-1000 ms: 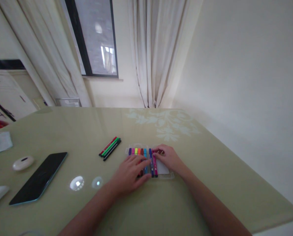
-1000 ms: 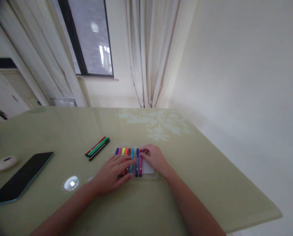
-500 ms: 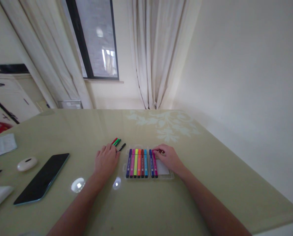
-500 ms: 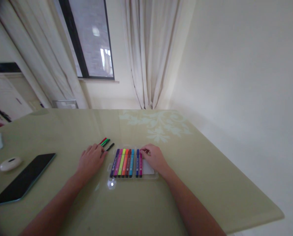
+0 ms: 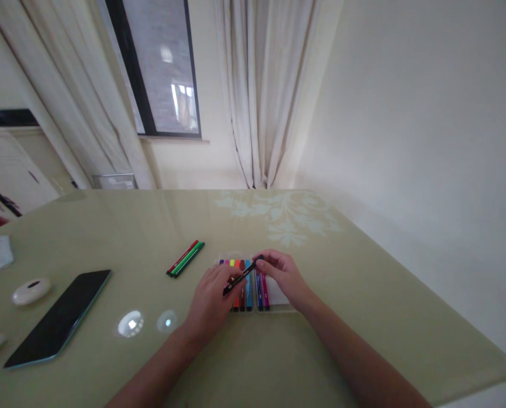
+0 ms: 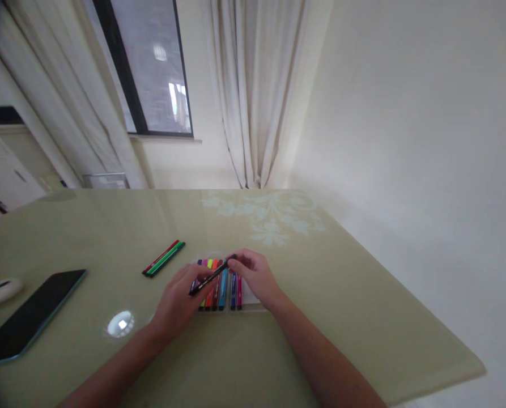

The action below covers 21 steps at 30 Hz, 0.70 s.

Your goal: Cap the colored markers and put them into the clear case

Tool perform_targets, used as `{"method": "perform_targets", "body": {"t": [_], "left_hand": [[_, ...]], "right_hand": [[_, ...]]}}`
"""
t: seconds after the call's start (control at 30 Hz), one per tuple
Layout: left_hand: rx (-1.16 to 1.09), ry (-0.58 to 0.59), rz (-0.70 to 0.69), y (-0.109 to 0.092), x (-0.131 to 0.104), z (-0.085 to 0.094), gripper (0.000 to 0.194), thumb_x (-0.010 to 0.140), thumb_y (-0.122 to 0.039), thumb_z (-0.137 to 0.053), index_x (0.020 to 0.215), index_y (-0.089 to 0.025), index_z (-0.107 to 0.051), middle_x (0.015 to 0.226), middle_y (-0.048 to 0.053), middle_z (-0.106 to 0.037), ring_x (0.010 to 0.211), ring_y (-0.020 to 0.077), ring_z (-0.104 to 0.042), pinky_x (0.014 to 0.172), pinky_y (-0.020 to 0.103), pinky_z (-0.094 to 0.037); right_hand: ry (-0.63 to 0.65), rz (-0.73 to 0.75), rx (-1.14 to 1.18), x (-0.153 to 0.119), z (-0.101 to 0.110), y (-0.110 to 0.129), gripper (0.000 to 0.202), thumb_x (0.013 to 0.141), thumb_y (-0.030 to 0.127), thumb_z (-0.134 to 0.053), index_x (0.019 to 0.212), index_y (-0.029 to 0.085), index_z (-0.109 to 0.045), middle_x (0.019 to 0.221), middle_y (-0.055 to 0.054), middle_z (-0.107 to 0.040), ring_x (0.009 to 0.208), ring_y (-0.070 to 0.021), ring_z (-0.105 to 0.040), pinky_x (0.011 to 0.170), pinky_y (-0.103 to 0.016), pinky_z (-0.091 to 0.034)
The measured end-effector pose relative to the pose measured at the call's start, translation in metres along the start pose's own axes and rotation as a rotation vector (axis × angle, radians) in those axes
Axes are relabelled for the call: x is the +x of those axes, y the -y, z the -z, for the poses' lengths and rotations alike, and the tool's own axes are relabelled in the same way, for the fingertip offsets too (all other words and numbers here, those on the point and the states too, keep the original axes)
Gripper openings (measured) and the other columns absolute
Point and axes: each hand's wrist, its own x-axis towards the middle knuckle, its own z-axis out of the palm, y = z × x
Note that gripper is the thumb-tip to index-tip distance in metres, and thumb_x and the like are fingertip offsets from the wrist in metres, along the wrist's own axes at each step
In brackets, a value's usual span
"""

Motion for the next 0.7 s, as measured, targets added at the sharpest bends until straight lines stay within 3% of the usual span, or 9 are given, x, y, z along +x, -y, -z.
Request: {"method": "perform_targets", "body": {"t": [0.07, 0.2, 0.33, 0.5, 0.7], "left_hand": [[0.007, 0.040, -0.034, 0.001, -0.002, -0.001, 0.015, 0.100, -0.034, -0.059, 0.110, -0.024, -0.064, 0.101, 0.004, -0.072, 0.093, 0.0214, -0.066, 0.084, 0.036, -0.053], [0.086, 0.256, -0.198, -0.003, -0.006, -0.004, 0.048, 0.099, -0.038, -0.062, 0.143, -0.024, -0.050, 0.136, 0.010, -0.066, 0.122, 0.0261, -0.061, 0.103, 0.044, -0.049], [0.170, 0.441, -0.318, -0.010, -0.009, -0.006, 0.056, 0.099, -0.037, -0.061, 0.151, -0.030, -0.044, 0.154, 0.007, -0.053, 0.139, 0.0276, -0.050, 0.115, 0.048, -0.040], [0.180, 0.446, -0.287, -0.009, -0.009, -0.006, 0.042, 0.100, -0.033, -0.058, 0.143, -0.031, -0.055, 0.150, 0.006, -0.057, 0.135, 0.0254, -0.053, 0.115, 0.047, -0.040], [0.183, 0.449, -0.292, -0.010, -0.007, -0.001, 0.042, 0.100, -0.033, -0.058, 0.142, -0.029, -0.056, 0.147, 0.007, -0.059, 0.133, 0.0261, -0.055, 0.112, 0.047, -0.042]], "right_hand": [[-0.072, 0.000, 0.009, 0.001, 0.003, 0.001, 0.034, 0.084, 0.047, -0.075, 0.103, 0.020, -0.076, 0.086, -0.003, -0.072, 0.079, -0.0171, -0.065, 0.076, -0.030, -0.052], [-0.257, 0.031, -0.022, 0.008, 0.023, 0.001, 0.041, 0.086, 0.046, -0.068, 0.117, 0.020, -0.075, 0.083, -0.004, -0.070, 0.073, -0.0167, -0.062, 0.069, -0.030, -0.051], [-0.217, -0.039, -0.180, 0.015, 0.047, -0.003, 0.037, 0.082, 0.041, -0.069, 0.109, 0.017, -0.076, 0.077, -0.003, -0.068, 0.068, -0.0157, -0.060, 0.065, -0.029, -0.050], [-0.080, -0.086, -0.376, 0.015, 0.049, -0.014, 0.031, 0.083, 0.037, -0.068, 0.105, 0.017, -0.076, 0.077, -0.002, -0.072, 0.071, -0.0167, -0.064, 0.069, -0.030, -0.053], [-0.132, -0.050, -0.323, 0.014, 0.041, -0.013, 0.030, 0.083, 0.038, -0.068, 0.103, 0.016, -0.074, 0.078, -0.003, -0.072, 0.073, -0.0178, -0.067, 0.072, -0.032, -0.056]]}}
